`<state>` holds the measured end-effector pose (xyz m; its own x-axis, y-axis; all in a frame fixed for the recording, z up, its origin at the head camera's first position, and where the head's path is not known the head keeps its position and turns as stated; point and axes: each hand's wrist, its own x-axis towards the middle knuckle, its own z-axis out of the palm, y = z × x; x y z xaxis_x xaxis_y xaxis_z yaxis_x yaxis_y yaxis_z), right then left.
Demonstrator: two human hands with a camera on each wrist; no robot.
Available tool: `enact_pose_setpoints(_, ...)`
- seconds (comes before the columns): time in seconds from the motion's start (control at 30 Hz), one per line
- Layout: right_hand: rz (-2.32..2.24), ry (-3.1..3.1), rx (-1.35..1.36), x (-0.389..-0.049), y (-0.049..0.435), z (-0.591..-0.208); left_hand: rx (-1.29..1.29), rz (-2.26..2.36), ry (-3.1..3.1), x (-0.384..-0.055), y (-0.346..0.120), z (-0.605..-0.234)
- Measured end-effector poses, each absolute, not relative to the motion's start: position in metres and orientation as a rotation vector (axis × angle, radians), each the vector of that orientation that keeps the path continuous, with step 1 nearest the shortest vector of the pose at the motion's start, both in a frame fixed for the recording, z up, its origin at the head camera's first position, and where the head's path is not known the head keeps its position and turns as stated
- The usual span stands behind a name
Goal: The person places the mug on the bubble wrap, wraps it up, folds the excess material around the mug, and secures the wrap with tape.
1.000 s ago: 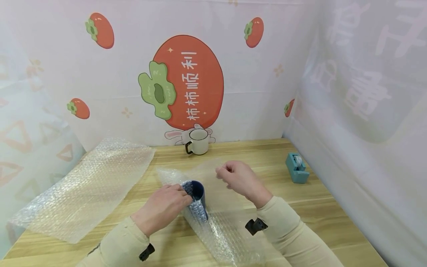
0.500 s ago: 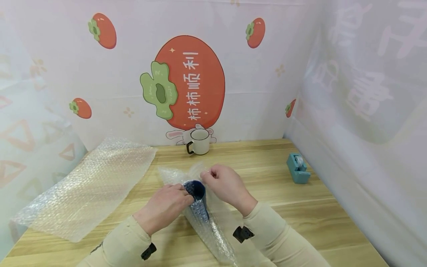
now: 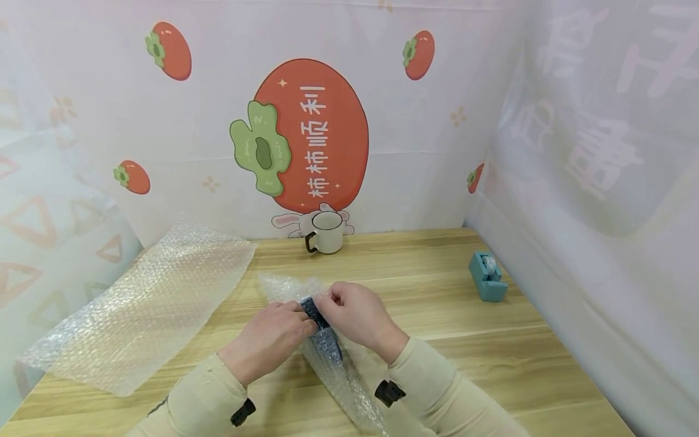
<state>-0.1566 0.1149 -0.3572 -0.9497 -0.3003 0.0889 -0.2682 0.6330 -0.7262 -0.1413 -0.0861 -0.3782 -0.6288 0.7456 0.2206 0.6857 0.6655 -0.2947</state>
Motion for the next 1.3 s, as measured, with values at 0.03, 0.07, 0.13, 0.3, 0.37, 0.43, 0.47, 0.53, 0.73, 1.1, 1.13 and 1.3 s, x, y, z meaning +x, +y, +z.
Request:
enact_pose_setpoints(0.03, -1.233, 2.798, -0.499, -0.157, 0.114, -0.359, -1.135, 0.261, -2.559, -0.141, -0.086, -0.378)
enact_pose_setpoints(0.07, -1.231, 2.794, -0.511, -0.157, 0.114, -0.36, -1.134, 0.261, -2.557, -0.141, -0.086, -0.379)
enact_pose_setpoints(0.13, -1.224, 2.785, -0.529, -0.157, 0.113, -0.363, -1.133, 0.258, -2.555, -0.141, -0.087, -0.379)
enact_pose_setpoints(0.3, -1.186, 2.778, -0.58, -0.158, 0.112, -0.369, -1.124, 0.261, -2.536, -0.141, -0.088, -0.381)
enact_pose_setpoints(0.37, -1.174, 2.775, -0.593, -0.158, 0.112, -0.371, -1.117, 0.267, -2.525, -0.141, -0.088, -0.382)
enact_pose_setpoints(0.43, -1.177, 2.764, -0.602, -0.158, 0.112, -0.372, -1.109, 0.273, -2.514, -0.142, -0.089, -0.383)
enact_pose_setpoints(0.47, -1.171, 2.76, -0.603, -0.158, 0.112, -0.373, -1.106, 0.277, -2.509, -0.142, -0.089, -0.384)
enact_pose_setpoints(0.53, -1.159, 2.75, -0.616, -0.158, 0.113, -0.373, -1.101, 0.283, -2.5, -0.142, -0.09, -0.385)
enact_pose_setpoints(0.73, -1.088, 2.708, -0.688, -0.16, 0.116, -0.372, -1.095, 0.289, -2.487, -0.142, -0.092, -0.388)
enact_pose_setpoints(1.1, -1.045, 2.655, -0.751, -0.173, 0.119, -0.37, -1.09, 0.25, -2.467, -0.141, -0.093, -0.391)
enact_pose_setpoints(1.13, -1.039, 2.645, -0.757, -0.175, 0.119, -0.369, -1.09, 0.25, -2.464, -0.141, -0.093, -0.391)
enact_pose_setpoints(1.3, -0.978, 2.473, -0.837, -0.184, 0.125, -0.356, -1.091, 0.242, -2.455, -0.141, -0.093, -0.391)
